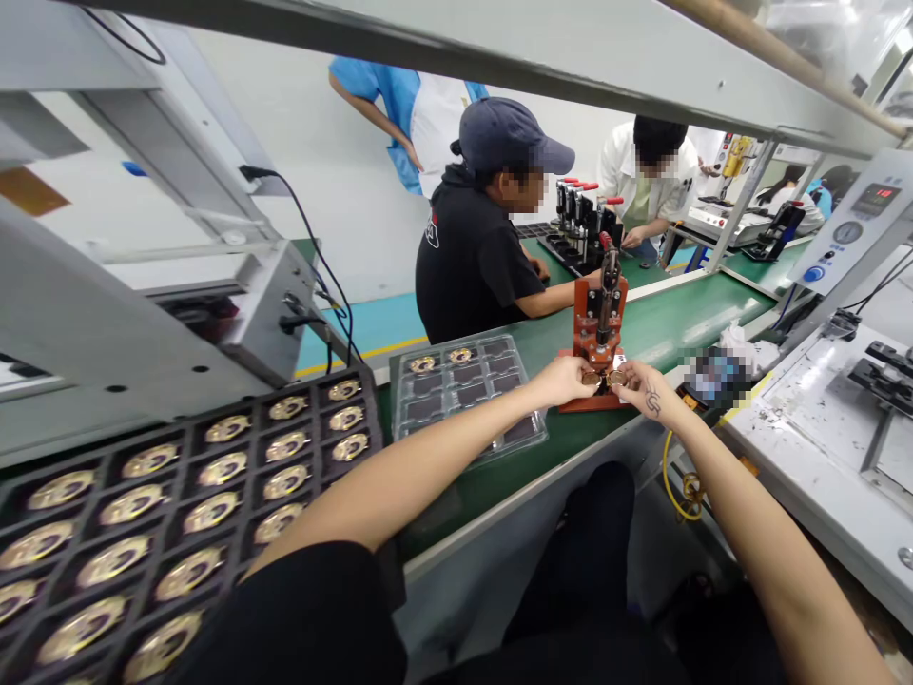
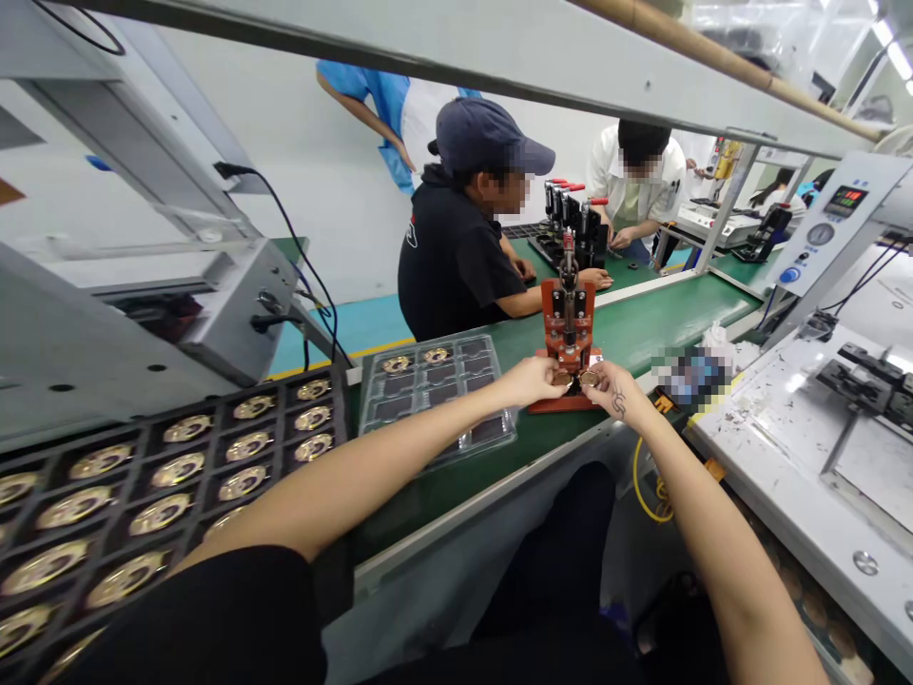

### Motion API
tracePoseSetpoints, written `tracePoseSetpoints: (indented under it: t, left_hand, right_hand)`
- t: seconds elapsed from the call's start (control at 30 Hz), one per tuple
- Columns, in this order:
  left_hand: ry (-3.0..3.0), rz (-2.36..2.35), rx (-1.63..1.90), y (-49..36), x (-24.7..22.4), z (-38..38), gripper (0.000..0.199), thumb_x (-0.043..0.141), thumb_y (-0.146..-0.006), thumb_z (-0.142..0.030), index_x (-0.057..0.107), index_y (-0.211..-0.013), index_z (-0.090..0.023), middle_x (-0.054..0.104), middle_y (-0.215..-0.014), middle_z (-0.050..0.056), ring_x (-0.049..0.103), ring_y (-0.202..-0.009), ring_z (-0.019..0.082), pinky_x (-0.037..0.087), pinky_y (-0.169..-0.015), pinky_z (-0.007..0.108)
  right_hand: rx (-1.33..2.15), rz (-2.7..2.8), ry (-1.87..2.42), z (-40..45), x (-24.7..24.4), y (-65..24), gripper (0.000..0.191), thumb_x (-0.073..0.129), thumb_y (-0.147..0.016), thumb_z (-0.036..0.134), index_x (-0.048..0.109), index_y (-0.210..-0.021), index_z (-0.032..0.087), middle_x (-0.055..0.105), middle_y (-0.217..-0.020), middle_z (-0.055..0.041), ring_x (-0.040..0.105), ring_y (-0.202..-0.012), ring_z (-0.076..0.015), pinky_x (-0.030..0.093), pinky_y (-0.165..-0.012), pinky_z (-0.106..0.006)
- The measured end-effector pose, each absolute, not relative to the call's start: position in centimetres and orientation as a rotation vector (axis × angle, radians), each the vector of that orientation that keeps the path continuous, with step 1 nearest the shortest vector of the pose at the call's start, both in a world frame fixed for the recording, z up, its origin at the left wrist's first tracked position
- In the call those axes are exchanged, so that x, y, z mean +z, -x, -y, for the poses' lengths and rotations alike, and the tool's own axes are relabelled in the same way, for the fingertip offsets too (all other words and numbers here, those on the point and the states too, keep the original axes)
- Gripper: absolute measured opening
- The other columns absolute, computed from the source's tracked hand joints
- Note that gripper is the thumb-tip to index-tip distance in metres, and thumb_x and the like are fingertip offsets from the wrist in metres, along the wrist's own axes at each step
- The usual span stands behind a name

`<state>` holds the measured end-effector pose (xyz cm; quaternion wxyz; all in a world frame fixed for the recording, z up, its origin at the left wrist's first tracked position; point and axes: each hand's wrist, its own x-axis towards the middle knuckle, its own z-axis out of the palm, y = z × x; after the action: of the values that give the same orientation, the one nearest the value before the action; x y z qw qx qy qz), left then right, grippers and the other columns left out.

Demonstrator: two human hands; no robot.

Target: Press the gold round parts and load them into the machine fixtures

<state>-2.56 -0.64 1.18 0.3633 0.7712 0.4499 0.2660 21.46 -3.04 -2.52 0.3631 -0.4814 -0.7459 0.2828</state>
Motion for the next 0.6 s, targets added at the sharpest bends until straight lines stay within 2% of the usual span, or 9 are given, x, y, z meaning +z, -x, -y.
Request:
tracePoseSetpoints:
  t: [0.1,0.23,0.33,0.43,0.5,0.57,0.6]
  left_hand:
    - [-1.968,-1.21,0.693,5.7,2.7,1.6,0.03,0.085,-0.071,-0.04,0.077,-0.089,-0.017,0.061,-0.065,-0.003,0.052,-0.062,0.014,0.039,-0.062,0.028]
    - [-1.768,-1.185,0.816,10.3,5.3,3.1,0.045,0.09,-0.071,-0.046,0.074,-0.102,-0.016,0.073,-0.088,0.002,0.063,-0.073,0.015,0.05,-0.067,0.028]
    - [-1.429,-1.071,0.928,13.4,7.0,4.8,0.056,0.098,-0.066,-0.042,0.069,-0.106,-0.016,0.073,-0.089,0.003,0.068,-0.07,0.015,0.056,-0.065,0.029]
    - [-1.252,-1.07,1.016,16.1,8.3,6.9,0.055,0.102,-0.065,-0.032,0.069,-0.106,-0.017,0.073,-0.085,0.0,0.066,-0.065,0.012,0.057,-0.063,0.026]
    - [-1.218,-1.1,1.069,17.3,8.9,8.1,0.052,0.102,-0.065,-0.029,0.07,-0.105,-0.018,0.074,-0.085,0.001,0.066,-0.065,0.011,0.057,-0.062,0.025]
    - [-1.249,-1.123,1.104,17.8,9.3,9.1,0.047,0.101,-0.069,-0.031,0.072,-0.103,-0.018,0.076,-0.088,0.003,0.067,-0.066,0.012,0.057,-0.062,0.026]
    - [-1.283,-1.134,1.11,17.8,9.5,9.4,0.046,0.1,-0.071,-0.033,0.072,-0.104,-0.017,0.077,-0.089,0.004,0.068,-0.067,0.013,0.057,-0.062,0.026]
  right_hand:
    - [0.735,1.984,1.216,1.5,-2.4,-20.4,0.024,0.077,-0.084,0.035,0.071,-0.101,0.019,0.07,-0.094,-0.0062,0.061,-0.076,-0.0194,0.056,-0.075,-0.035]
    - [0.73,2.073,1.163,-0.1,-2.1,-18.9,0.03,0.084,-0.076,0.024,0.079,-0.105,0.02,0.074,-0.109,-0.01,0.066,-0.105,-0.027,0.056,-0.1,-0.041]
    - [0.726,2.112,1.142,0.0,-1.9,-18.9,0.032,0.088,-0.074,0.024,0.082,-0.105,0.02,0.076,-0.112,-0.0108,0.066,-0.114,-0.03,0.055,-0.105,-0.043]
    - [0.71,2.116,1.178,0.3,-1.1,-20.6,0.031,0.094,-0.071,0.036,0.082,-0.096,0.021,0.077,-0.096,-0.0075,0.07,-0.097,-0.0278,0.059,-0.092,-0.04]
    - [0.672,2.077,1.243,-0.3,0.5,-22.1,0.034,0.087,-0.081,0.053,0.079,-0.083,0.021,0.072,-0.076,-0.0051,0.068,-0.08,-0.0251,0.059,-0.079,-0.038]
    - [0.577,1.975,1.313,-2.0,3.4,-22.9,0.056,0.062,-0.098,0.071,0.076,-0.081,0.02,0.07,-0.073,-0.0073,0.068,-0.078,-0.0256,0.059,-0.079,-0.039]
    - [0.505,1.915,1.328,-3.2,5.3,-22.9,0.068,0.044,-0.105,0.076,0.077,-0.087,0.019,0.073,-0.081,-0.0103,0.07,-0.086,-0.0271,0.058,-0.086,-0.041]
